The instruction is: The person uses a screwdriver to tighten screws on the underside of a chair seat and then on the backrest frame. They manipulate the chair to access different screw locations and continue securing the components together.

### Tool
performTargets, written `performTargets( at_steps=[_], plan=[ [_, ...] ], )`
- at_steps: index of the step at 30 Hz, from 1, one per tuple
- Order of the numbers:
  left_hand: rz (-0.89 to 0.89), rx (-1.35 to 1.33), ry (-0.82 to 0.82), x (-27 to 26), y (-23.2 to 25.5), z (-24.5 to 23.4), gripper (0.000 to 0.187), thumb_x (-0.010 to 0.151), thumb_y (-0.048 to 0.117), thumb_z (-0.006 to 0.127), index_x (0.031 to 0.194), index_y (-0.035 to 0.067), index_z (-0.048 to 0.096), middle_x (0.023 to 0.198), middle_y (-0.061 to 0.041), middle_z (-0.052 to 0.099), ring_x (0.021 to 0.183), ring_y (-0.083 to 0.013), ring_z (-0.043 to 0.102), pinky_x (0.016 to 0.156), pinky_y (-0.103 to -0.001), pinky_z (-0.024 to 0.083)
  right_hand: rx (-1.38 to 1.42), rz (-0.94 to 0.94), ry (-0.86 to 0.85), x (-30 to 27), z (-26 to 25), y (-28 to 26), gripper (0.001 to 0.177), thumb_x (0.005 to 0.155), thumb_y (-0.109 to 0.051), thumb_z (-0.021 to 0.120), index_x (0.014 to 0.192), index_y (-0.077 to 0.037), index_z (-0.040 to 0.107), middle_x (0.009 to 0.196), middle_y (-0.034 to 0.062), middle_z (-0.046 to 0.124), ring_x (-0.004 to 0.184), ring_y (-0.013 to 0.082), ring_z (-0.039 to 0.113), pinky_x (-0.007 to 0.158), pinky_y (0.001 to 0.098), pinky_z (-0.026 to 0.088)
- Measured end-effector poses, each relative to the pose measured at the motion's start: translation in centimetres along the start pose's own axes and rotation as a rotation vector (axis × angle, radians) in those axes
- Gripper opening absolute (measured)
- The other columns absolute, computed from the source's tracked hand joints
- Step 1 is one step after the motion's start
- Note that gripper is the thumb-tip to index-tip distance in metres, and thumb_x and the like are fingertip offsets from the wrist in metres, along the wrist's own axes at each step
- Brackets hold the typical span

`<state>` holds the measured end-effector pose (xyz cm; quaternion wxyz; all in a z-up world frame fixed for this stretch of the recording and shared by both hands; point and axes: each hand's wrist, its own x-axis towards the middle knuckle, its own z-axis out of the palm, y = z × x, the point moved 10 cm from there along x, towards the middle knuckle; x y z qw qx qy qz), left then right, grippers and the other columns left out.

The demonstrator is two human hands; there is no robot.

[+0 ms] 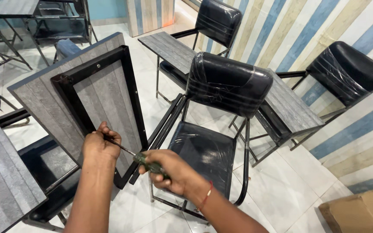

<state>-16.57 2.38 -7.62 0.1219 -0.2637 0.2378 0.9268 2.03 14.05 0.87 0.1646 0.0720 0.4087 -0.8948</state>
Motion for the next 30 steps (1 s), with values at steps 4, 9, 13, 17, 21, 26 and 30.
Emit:
performTargets(
  at_steps=[4, 9, 13, 17, 21, 26, 30],
  plan=[
    [-0.016, 0.049, 0.032, -0.1, 0.0, 0.2, 0.038, 0.112, 0.02, 0.029, 0.105, 0.003, 0.061, 0.073, 0.0, 0.055, 0.061, -0.0089, 0.049, 0.058, -0.021, 0.047, -1.553, -0.704, 0.312, -3.8, 4.6, -4.9, 0.045, 0.087, -0.013, 0.064, 0.13, -0.001, 0.065, 0.093, 0.0174, 0.072, 0.073, 0.0328, 0.07, 0.066, 0.043, 0.056],
    [-0.036, -0.024, 0.064, -0.3, -0.3, 0.2, 0.038, 0.112, 0.021, 0.03, 0.11, 0.004, 0.065, 0.073, 0.002, 0.053, 0.06, -0.0071, 0.048, 0.058, -0.021, 0.046, -1.509, -0.884, 0.27, -5.4, 6.9, -6.3, 0.042, 0.09, -0.013, 0.065, 0.13, -0.001, 0.065, 0.098, 0.0156, 0.073, 0.077, 0.0317, 0.072, 0.067, 0.0405, 0.058],
    [-0.007, -0.058, 0.039, -1.0, -0.3, 0.4, 0.036, 0.111, 0.02, 0.03, 0.109, 0.005, 0.063, 0.075, 0.002, 0.054, 0.062, -0.0074, 0.048, 0.058, -0.023, 0.045, -0.433, 0.001, 0.26, -1.2, -0.4, -1.7, 0.041, 0.095, -0.014, 0.057, 0.133, 0.001, 0.058, 0.09, 0.0113, 0.071, 0.054, 0.0118, 0.061, 0.037, 0.0259, 0.04],
    [0.059, -0.012, 0.024, -1.9, -0.7, 0.2, 0.032, 0.111, 0.017, 0.033, 0.108, 0.005, 0.063, 0.077, 0.001, 0.054, 0.064, -0.008, 0.047, 0.061, -0.025, 0.045, -0.347, -0.008, 0.196, -0.6, -1.5, -1.7, 0.043, 0.095, -0.01, 0.053, 0.132, 0.009, 0.06, 0.088, 0.0115, 0.072, 0.049, 0.0073, 0.056, 0.033, 0.0205, 0.035],
    [0.147, 0.037, 0.018, -2.8, -0.5, -0.6, 0.033, 0.11, 0.018, 0.036, 0.111, 0.002, 0.065, 0.086, -0.002, 0.061, 0.069, -0.01, 0.052, 0.065, -0.027, 0.05, -0.765, -0.245, 0.233, -1.2, -0.9, -2.5, 0.042, 0.093, -0.009, 0.055, 0.133, 0.003, 0.064, 0.088, 0.0079, 0.071, 0.051, 0.007, 0.055, 0.045, 0.0232, 0.046],
    [0.189, 0.028, -0.097, -2.9, -0.1, -0.8, 0.03, 0.11, 0.018, 0.04, 0.114, 0.0, 0.063, 0.096, -0.007, 0.065, 0.079, -0.015, 0.061, 0.071, -0.03, 0.055, -0.829, -0.264, 0.303, -1.5, -0.7, -2.3, 0.039, 0.091, -0.01, 0.056, 0.126, -0.001, 0.069, 0.084, 0.0052, 0.073, 0.052, 0.0058, 0.056, 0.046, 0.024, 0.05],
    [0.196, 0.034, -0.126, -2.9, 0.0, -0.6, 0.03, 0.109, 0.019, 0.042, 0.115, -0.002, 0.063, 0.098, -0.008, 0.066, 0.081, -0.0165, 0.062, 0.072, -0.031, 0.055, -0.951, -0.275, 0.371, -2.0, 0.1, -3.1, 0.039, 0.087, -0.011, 0.059, 0.123, -0.004, 0.072, 0.08, 0.0075, 0.072, 0.054, 0.0088, 0.059, 0.048, 0.029, 0.052]
  ],
)
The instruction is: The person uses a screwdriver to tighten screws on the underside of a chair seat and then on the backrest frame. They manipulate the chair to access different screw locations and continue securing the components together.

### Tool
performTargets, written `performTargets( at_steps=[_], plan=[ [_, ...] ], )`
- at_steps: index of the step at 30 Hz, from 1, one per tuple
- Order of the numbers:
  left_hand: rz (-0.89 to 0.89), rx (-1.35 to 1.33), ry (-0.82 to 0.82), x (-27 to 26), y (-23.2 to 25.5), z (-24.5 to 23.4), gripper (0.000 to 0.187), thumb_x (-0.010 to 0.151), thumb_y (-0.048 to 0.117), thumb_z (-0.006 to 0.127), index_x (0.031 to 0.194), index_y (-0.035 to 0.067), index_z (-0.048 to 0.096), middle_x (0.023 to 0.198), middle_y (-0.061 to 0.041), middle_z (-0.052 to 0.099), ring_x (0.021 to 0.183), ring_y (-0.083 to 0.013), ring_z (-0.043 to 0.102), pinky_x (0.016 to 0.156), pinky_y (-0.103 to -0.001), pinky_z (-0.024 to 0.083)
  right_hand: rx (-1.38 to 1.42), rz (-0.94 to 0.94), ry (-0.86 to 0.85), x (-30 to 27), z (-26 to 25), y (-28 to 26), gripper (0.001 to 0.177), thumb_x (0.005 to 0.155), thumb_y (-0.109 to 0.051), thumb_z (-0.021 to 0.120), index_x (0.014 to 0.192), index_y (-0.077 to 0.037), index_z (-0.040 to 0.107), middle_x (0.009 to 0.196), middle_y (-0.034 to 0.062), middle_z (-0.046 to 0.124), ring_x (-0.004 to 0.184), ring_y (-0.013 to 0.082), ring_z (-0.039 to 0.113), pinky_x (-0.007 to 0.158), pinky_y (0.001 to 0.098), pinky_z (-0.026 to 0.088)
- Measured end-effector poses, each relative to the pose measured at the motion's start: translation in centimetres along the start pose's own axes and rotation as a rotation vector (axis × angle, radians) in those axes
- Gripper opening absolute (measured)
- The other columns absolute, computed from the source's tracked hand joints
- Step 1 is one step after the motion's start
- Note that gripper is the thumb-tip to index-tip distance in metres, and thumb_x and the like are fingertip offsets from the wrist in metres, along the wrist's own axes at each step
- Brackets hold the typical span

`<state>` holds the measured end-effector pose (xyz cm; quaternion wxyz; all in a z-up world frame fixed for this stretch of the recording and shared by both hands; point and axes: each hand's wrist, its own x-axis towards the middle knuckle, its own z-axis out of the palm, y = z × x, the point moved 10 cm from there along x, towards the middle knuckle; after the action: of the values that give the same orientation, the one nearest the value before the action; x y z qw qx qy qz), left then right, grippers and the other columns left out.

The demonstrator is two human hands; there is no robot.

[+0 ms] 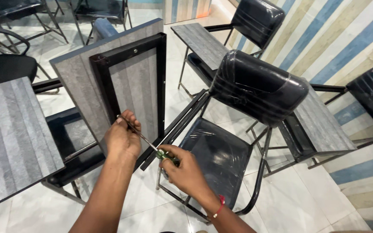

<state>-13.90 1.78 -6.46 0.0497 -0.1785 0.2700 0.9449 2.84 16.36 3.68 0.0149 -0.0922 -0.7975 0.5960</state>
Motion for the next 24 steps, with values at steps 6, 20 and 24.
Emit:
performTargets(
  at_steps=[6, 20, 24],
  plan=[
    [-0.006, -0.019, 0.006, -0.3, 0.0, 0.1, 0.03, 0.109, 0.019, 0.042, 0.117, -0.001, 0.062, 0.101, -0.008, 0.066, 0.084, -0.0164, 0.062, 0.074, -0.031, 0.055, -0.327, -0.315, 0.062, -1.3, -1.4, -4.8, 0.046, 0.079, -0.011, 0.06, 0.124, -0.006, 0.07, 0.088, 0.0131, 0.07, 0.067, 0.0239, 0.068, 0.065, 0.0371, 0.055],
    [0.008, 0.01, 0.127, -1.6, 0.8, 0.0, 0.03, 0.109, 0.016, 0.042, 0.116, -0.004, 0.064, 0.1, -0.01, 0.067, 0.083, -0.016, 0.062, 0.074, -0.029, 0.055, -0.345, -0.3, 0.017, -0.6, -2.0, -5.8, 0.046, 0.079, -0.01, 0.063, 0.124, -0.008, 0.071, 0.089, 0.0131, 0.067, 0.071, 0.0282, 0.068, 0.067, 0.0387, 0.054],
    [-0.017, -0.016, 0.153, -0.9, 0.8, -0.1, 0.028, 0.111, 0.021, 0.042, 0.109, 0.0, 0.062, 0.096, -0.007, 0.065, 0.079, -0.0142, 0.061, 0.072, -0.028, 0.054, -0.41, -0.418, 0.005, -0.3, -2.0, -6.3, 0.045, 0.082, -0.011, 0.064, 0.127, -0.007, 0.071, 0.093, 0.0124, 0.069, 0.073, 0.0246, 0.066, 0.068, 0.0363, 0.053]
  ],
)
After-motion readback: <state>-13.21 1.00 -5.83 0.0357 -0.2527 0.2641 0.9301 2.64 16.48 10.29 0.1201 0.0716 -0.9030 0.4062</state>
